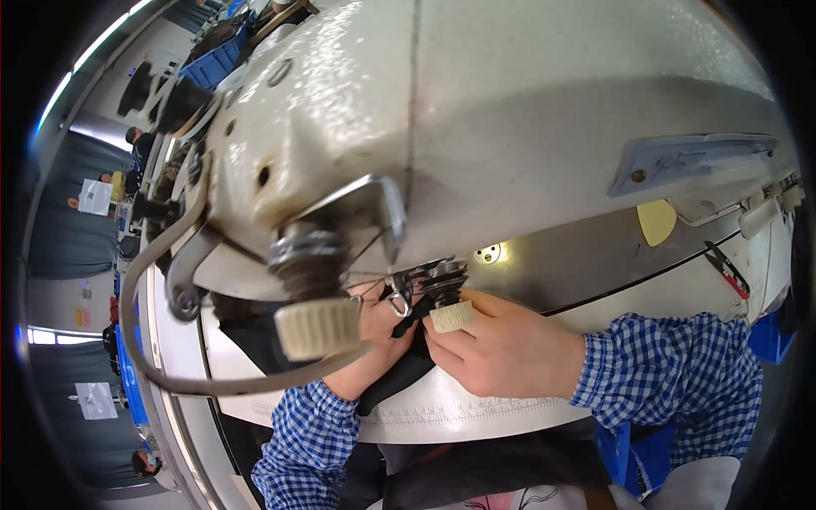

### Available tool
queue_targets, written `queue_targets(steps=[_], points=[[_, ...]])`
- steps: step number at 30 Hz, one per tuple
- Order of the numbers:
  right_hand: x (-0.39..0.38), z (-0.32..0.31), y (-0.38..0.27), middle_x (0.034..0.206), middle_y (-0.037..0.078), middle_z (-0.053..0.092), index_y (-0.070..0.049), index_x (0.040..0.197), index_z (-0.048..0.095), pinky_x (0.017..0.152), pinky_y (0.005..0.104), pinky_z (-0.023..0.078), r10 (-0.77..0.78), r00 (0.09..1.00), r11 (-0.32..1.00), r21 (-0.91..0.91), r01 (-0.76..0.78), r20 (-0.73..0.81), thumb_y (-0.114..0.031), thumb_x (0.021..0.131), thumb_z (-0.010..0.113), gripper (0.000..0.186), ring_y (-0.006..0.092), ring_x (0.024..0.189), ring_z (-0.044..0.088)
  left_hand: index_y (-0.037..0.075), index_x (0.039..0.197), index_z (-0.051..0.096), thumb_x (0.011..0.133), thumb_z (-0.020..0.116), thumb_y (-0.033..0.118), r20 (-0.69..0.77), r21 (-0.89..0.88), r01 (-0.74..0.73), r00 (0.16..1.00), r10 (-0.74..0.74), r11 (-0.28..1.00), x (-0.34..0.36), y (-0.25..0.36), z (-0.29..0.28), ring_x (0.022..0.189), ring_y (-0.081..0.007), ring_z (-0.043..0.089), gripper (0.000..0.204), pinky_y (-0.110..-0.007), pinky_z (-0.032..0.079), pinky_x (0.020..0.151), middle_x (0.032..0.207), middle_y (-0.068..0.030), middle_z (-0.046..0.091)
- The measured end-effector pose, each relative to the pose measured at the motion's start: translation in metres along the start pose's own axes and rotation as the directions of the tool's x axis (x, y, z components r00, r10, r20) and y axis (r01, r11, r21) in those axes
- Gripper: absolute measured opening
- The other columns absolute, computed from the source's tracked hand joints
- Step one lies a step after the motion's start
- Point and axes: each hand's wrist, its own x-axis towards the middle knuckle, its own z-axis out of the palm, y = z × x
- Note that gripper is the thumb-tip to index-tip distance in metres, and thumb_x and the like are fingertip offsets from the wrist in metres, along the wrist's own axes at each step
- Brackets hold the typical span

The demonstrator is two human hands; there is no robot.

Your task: Sewing pieces of leather and fur together using an industrial sewing machine.

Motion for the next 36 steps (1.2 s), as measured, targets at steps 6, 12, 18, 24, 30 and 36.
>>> queue_targets(steps=[6,12,18,24,30,36], points=[[-0.001,-0.007,-0.004,0.1,0.023,0.072,0.005,0.094,0.068,0.09,0.0424,0.057,-0.034,0.997,0.996,-0.082,0.028,-0.067,-0.021,0.081,0.065,0.03,0.0369,0.102,0.066,0.013,0.128,0.073,0.065,0.075,-0.011,0.166,0.107,-0.027,0.986,0.009,0.994,-0.007,-0.004,-0.012,0.109,-0.0313,0.071,0.068,-0.037,0.056,0.097,0.131,-0.0129,0.07],[0.001,-0.003,-0.008,0.097,0.025,0.073,0.006,0.095,0.068,0.087,0.0446,0.058,-0.02,0.996,0.999,-0.036,0.017,-0.086,-0.022,0.083,0.064,0.031,0.0385,0.098,0.069,0.013,0.131,0.071,0.059,0.078,-0.009,0.216,0.16,-0.075,0.976,0.039,0.984,-0.007,-0.005,-0.017,0.117,-0.0303,0.068,0.076,-0.038,0.053,0.103,0.137,-0.0115,0.067],[0.0,-0.006,-0.009,0.097,0.025,0.073,0.006,0.092,0.069,0.086,0.0437,0.058,-0.044,0.997,0.999,-0.034,0.042,-0.059,-0.023,0.085,0.063,0.031,0.0382,0.099,0.07,0.012,0.13,0.071,0.058,0.078,-0.009,0.224,0.081,-0.084,0.973,0.064,0.993,-0.008,-0.007,-0.023,0.117,-0.0322,0.068,0.075,-0.04,0.054,0.101,0.136,-0.0127,0.068],[-0.008,-0.001,-0.01,0.1,0.024,0.074,0.006,0.093,0.069,0.088,0.0437,0.059,-0.016,0.998,0.998,-0.064,0.012,-0.067,-0.022,0.084,0.063,0.03,0.0382,0.101,0.071,0.011,0.131,0.07,0.063,0.076,-0.008,0.275,0.084,0.011,0.961,-0.034,0.996,-0.009,0.003,-0.017,0.117,-0.0322,0.069,0.071,-0.04,0.055,0.101,0.139,-0.0138,0.066],[-0.007,-0.004,-0.007,0.102,0.024,0.074,0.005,0.093,0.069,0.091,0.0433,0.06,-0.053,0.998,0.991,-0.126,0.049,-0.024,-0.022,0.083,0.065,0.029,0.0375,0.104,0.071,0.016,0.135,0.068,0.066,0.077,-0.003,0.184,0.127,-0.128,0.978,0.103,0.984,-0.01,0.001,-0.011,0.115,-0.0299,0.066,0.072,-0.042,0.052,0.099,0.132,-0.0073,0.066],[-0.005,-0.012,0.003,0.094,0.019,0.071,0.005,0.096,0.068,0.093,0.0434,0.06,-0.051,0.998,0.993,-0.11,0.048,-0.022,-0.017,0.079,0.068,0.028,0.0356,0.102,0.071,0.001,0.125,0.068,0.081,0.066,0.006,0.041,0.127,-0.274,0.962,0.271,0.953,0.003,0.007,-0.011,0.098,-0.0271,0.069,0.044,-0.038,0.053,0.081,0.115,-0.0127,0.069]])
